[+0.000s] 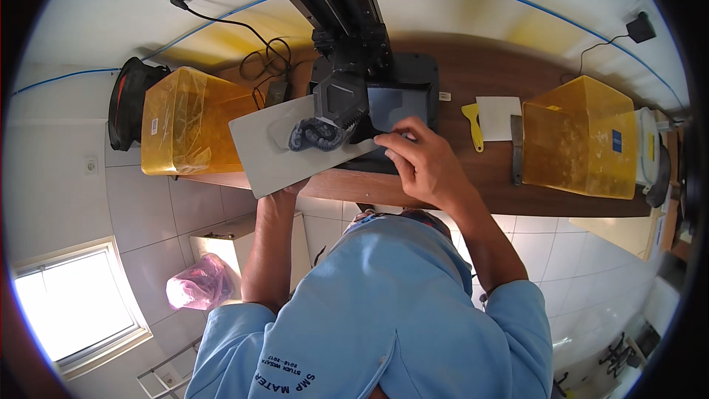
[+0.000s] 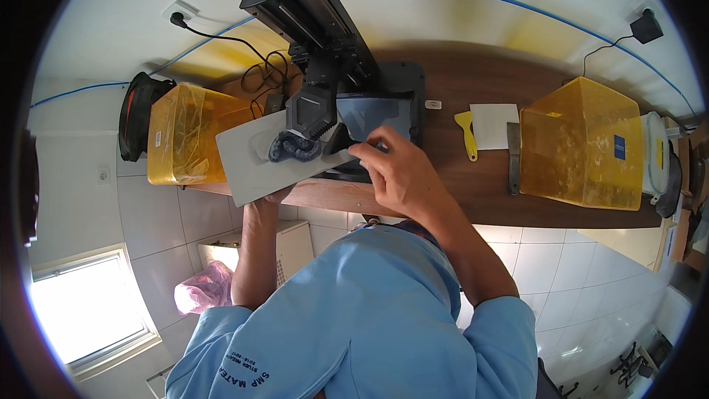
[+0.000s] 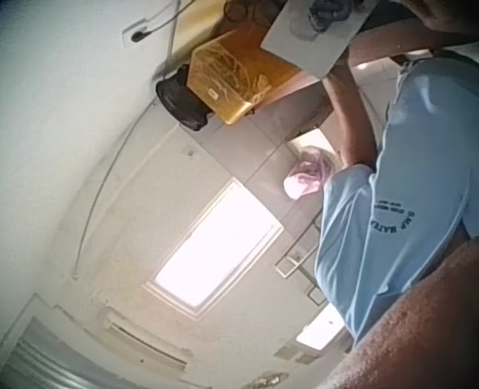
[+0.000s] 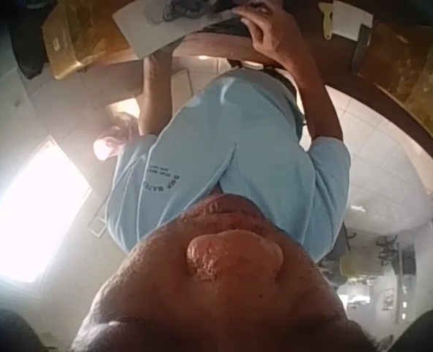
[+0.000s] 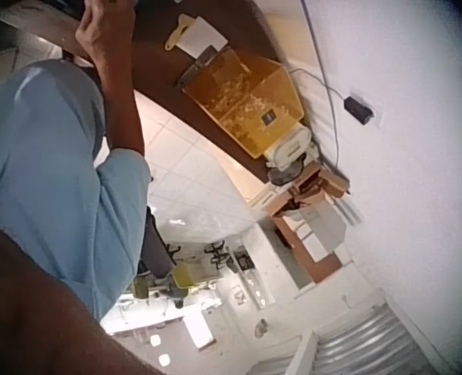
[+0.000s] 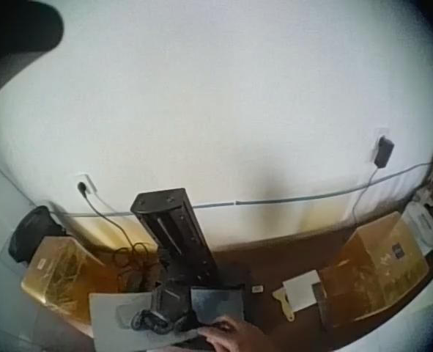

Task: The recorder prepares a 3D-printed dental model, involving cleaning, removal from the printer, and initial processing.

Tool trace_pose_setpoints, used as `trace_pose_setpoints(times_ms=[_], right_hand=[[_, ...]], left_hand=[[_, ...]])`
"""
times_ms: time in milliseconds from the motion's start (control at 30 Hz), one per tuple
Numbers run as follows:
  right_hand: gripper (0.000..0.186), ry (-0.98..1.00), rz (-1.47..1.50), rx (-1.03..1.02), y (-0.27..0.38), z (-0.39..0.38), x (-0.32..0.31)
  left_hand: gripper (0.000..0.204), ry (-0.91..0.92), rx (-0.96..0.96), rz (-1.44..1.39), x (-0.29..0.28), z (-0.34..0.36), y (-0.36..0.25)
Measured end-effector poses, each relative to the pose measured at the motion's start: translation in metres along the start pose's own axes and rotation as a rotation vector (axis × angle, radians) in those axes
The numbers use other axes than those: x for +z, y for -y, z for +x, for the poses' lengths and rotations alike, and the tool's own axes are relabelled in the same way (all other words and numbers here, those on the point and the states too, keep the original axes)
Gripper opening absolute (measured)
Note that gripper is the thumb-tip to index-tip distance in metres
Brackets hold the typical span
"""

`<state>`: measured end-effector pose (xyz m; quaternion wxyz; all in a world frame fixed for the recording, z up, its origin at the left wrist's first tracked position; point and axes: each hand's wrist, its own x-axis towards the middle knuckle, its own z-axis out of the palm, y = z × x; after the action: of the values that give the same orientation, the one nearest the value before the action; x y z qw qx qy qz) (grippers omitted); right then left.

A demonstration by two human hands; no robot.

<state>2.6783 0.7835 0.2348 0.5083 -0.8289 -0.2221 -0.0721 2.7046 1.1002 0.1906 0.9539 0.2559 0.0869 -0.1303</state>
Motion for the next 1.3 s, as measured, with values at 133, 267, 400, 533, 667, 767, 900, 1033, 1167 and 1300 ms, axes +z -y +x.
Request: trace_pose_setpoints(times_ms=[133,267,400,533,667,767,900,1033,1167,1300], right_hand=[[0.030,-0.021,-0.055,0.011,0.009,-0.009,0.012],[0.031,-0.022,-0.025,0.036,0.012,-0.012,0.022],[0.033,-0.049,-0.011,0.071,0.012,-0.017,0.024],[0.034,-0.049,-0.026,0.111,0.021,-0.018,0.033],[0.035,-0.066,-0.071,0.155,0.026,-0.019,0.040],[0.035,-0.091,-0.047,0.188,0.024,-0.022,0.050],[0.033,-0.121,-0.005,0.220,0.023,-0.023,0.052],[0.030,-0.179,-0.015,0.171,0.016,-0.019,0.037],[0.024,-0.162,-0.275,0.125,0.007,-0.015,0.007],[0.021,-0.171,-0.318,0.126,-0.006,-0.010,-0.011]], left_hand=[[0.054,-0.077,0.021,0.076,0.008,0.000,0.004],[0.053,-0.171,0.056,0.091,0.020,-0.003,0.008],[0.066,0.013,0.043,0.075,0.004,0.001,0.007],[0.062,-0.006,0.060,0.059,0.003,-0.001,0.006],[0.055,-0.005,0.105,0.146,0.012,-0.004,0.009],[0.056,-0.023,0.135,0.137,0.008,-0.002,0.014],[0.057,0.007,0.180,0.215,0.006,-0.004,0.019],[0.056,-0.021,0.113,0.163,0.012,-0.006,0.019],[0.057,0.049,0.059,0.102,-0.010,-0.006,0.014],[0.057,-0.073,0.049,0.101,-0.008,-0.002,0.008]])
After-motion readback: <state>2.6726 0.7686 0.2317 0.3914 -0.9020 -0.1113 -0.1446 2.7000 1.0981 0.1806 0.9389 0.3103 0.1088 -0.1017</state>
